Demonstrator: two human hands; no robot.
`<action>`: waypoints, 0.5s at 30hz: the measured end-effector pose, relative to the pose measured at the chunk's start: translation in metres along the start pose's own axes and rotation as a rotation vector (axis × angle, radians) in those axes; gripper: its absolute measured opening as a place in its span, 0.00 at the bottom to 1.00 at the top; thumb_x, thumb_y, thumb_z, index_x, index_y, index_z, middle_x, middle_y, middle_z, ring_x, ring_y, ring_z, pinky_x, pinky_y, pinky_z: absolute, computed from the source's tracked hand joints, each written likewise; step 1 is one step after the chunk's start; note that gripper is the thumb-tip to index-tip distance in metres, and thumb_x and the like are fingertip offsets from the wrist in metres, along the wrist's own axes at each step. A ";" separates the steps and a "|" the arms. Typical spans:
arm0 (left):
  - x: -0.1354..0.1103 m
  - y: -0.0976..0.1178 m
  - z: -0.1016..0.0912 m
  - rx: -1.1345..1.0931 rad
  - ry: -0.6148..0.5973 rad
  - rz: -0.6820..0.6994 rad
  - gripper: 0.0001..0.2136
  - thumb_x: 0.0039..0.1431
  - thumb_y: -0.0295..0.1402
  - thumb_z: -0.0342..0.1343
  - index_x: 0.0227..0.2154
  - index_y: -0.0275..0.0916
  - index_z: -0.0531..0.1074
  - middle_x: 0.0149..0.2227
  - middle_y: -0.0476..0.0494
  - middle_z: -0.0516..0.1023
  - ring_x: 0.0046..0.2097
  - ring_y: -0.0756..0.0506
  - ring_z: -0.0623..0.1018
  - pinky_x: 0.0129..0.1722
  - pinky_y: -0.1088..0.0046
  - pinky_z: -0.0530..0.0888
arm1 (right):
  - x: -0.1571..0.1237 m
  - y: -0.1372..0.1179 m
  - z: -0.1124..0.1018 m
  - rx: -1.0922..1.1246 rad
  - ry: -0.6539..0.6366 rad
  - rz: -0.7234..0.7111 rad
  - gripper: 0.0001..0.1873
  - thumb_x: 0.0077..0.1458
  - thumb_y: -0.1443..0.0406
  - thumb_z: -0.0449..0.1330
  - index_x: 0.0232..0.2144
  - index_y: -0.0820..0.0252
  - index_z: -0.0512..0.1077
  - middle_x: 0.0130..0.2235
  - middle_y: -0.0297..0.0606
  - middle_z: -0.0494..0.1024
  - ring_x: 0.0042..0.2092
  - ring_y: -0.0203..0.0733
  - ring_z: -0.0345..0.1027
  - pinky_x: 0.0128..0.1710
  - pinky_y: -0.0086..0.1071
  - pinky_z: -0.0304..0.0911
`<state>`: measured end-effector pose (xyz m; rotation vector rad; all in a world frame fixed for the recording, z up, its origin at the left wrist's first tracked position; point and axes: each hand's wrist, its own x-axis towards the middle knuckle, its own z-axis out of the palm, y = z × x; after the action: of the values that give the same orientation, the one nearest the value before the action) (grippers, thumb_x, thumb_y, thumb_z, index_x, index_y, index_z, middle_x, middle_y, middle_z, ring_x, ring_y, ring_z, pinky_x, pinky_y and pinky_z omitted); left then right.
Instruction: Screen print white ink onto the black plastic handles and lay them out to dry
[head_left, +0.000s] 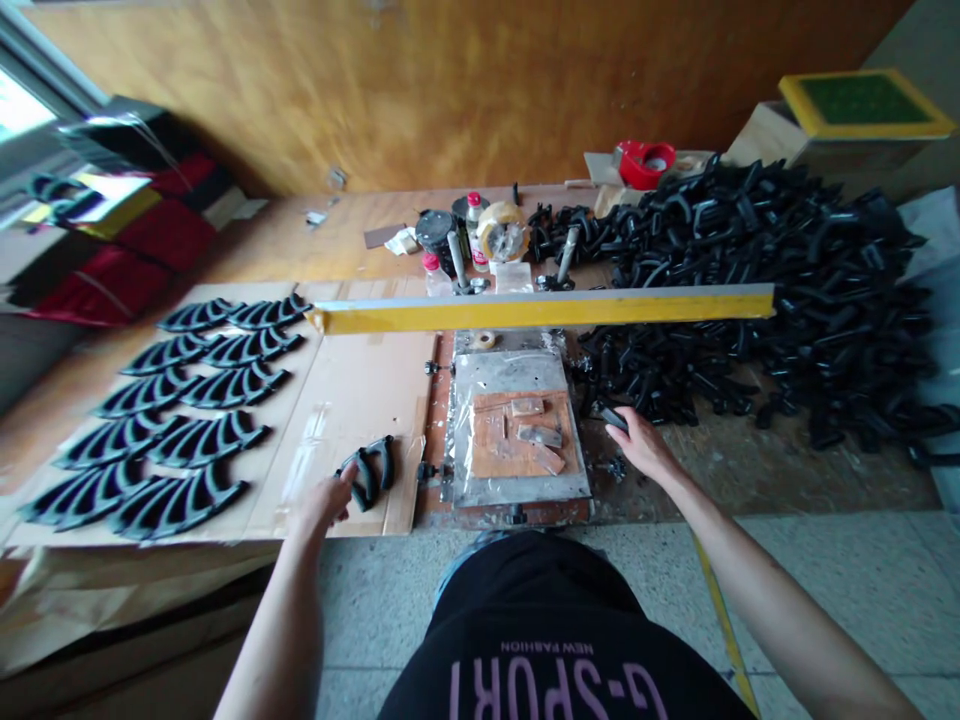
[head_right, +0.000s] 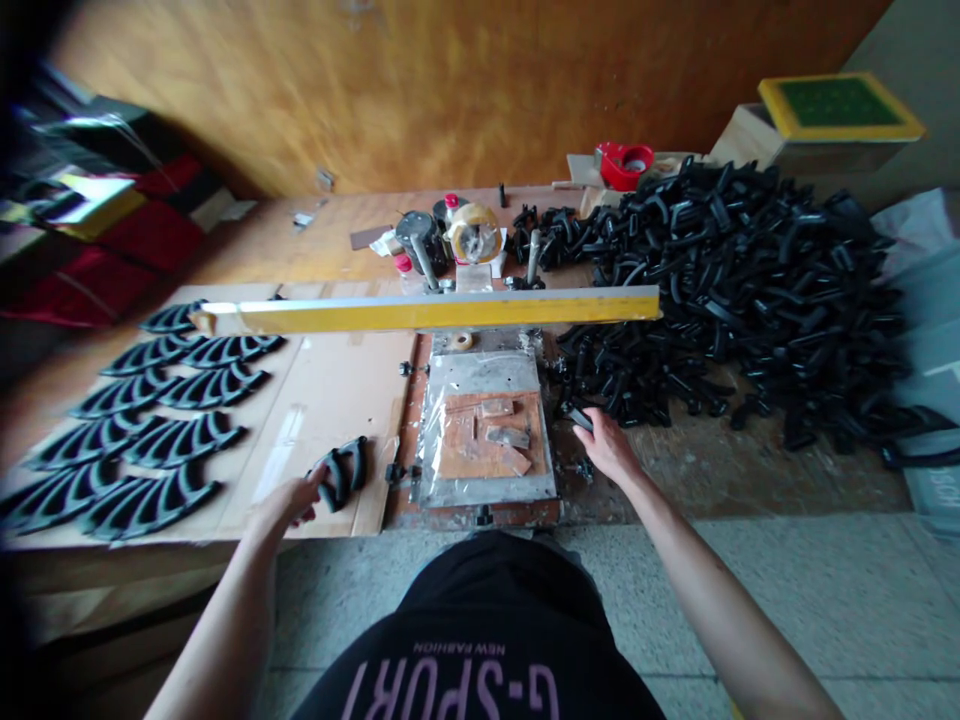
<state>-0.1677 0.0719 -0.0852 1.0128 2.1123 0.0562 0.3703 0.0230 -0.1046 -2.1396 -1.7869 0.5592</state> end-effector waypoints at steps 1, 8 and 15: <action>-0.007 0.022 -0.007 -0.075 0.003 0.055 0.22 0.53 0.55 0.51 0.21 0.40 0.68 0.10 0.45 0.66 0.14 0.42 0.69 0.19 0.67 0.67 | 0.004 -0.018 -0.003 0.059 -0.036 -0.049 0.16 0.58 0.60 0.57 0.48 0.58 0.64 0.44 0.45 0.77 0.44 0.47 0.73 0.42 0.37 0.65; -0.094 0.196 -0.023 -0.895 0.008 0.883 0.26 0.58 0.58 0.45 0.36 0.38 0.70 0.22 0.47 0.74 0.19 0.52 0.69 0.21 0.77 0.67 | 0.025 -0.140 0.016 -0.241 -0.205 -0.350 0.14 0.65 0.56 0.52 0.44 0.62 0.66 0.40 0.50 0.79 0.41 0.49 0.75 0.38 0.34 0.64; -0.140 0.183 -0.006 -0.904 -0.006 0.869 0.28 0.61 0.56 0.43 0.39 0.36 0.75 0.27 0.45 0.77 0.24 0.50 0.72 0.23 0.76 0.68 | 0.030 -0.119 0.015 -0.138 0.013 -0.363 0.15 0.61 0.57 0.55 0.41 0.62 0.74 0.42 0.46 0.80 0.47 0.50 0.71 0.46 0.40 0.67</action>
<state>-0.0005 0.1037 0.0704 1.2112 1.2220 1.2857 0.2646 0.0742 -0.0659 -1.8248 -2.1938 0.3381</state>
